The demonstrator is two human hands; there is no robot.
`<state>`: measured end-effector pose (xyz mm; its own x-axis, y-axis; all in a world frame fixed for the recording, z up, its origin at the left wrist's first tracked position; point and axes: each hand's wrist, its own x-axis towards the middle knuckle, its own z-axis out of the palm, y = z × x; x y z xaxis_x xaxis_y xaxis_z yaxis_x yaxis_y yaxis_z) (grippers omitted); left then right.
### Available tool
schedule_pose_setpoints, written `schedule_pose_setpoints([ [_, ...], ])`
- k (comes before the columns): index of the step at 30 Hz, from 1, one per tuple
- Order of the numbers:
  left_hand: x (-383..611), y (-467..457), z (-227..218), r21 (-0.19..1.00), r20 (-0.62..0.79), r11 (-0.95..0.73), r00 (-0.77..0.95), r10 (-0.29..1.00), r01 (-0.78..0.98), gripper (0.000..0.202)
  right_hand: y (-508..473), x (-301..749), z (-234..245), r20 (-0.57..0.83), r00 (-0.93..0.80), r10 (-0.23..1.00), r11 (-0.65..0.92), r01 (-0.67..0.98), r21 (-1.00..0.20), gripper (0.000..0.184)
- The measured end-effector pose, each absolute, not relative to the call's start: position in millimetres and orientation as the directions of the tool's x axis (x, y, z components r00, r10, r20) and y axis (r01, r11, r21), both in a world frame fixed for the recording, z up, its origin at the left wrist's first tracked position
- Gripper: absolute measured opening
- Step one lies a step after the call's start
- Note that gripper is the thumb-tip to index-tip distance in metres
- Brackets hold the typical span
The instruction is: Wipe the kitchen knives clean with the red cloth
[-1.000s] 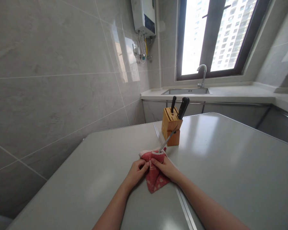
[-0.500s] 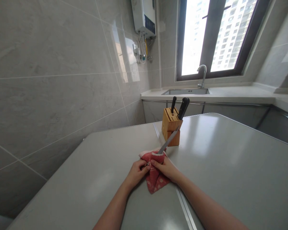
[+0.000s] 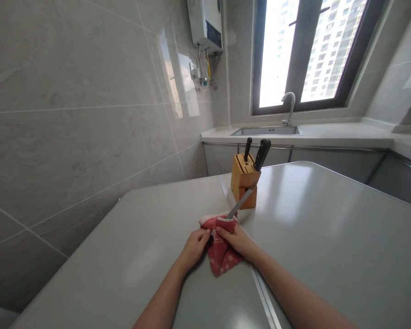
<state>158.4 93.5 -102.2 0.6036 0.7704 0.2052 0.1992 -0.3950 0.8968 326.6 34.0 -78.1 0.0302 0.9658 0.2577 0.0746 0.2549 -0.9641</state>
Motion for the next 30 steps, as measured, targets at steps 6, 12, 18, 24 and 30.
schedule_pose_setpoints([
  [6,160.0,92.4,-95.6,0.885,0.231,-0.431,0.636,0.736,0.177,0.047,36.3,326.6,-84.0,0.231,0.048,0.972,0.231,0.022,-0.973,0.031],
  [12,158.6,92.0,-96.9,0.837,0.240,-0.499,0.671,0.702,0.223,0.046,37.3,326.6,-83.6,0.253,0.013,0.967,0.252,0.016,-0.967,0.032],
  [18,157.4,91.4,-97.0,0.811,0.233,-0.515,0.654,0.719,0.278,0.041,35.1,326.5,-81.0,0.245,-0.006,0.969,0.245,0.024,-0.969,0.029],
  [24,158.1,90.7,-98.3,0.811,0.238,-0.505,0.622,0.746,0.295,0.034,34.5,326.0,-76.6,0.273,-0.001,0.962,0.272,0.083,-0.959,0.031],
  [30,159.0,90.6,-95.8,0.851,0.244,-0.473,0.626,0.741,0.228,0.041,33.1,326.2,-73.6,0.264,-0.006,0.964,0.264,0.079,-0.961,0.033],
])
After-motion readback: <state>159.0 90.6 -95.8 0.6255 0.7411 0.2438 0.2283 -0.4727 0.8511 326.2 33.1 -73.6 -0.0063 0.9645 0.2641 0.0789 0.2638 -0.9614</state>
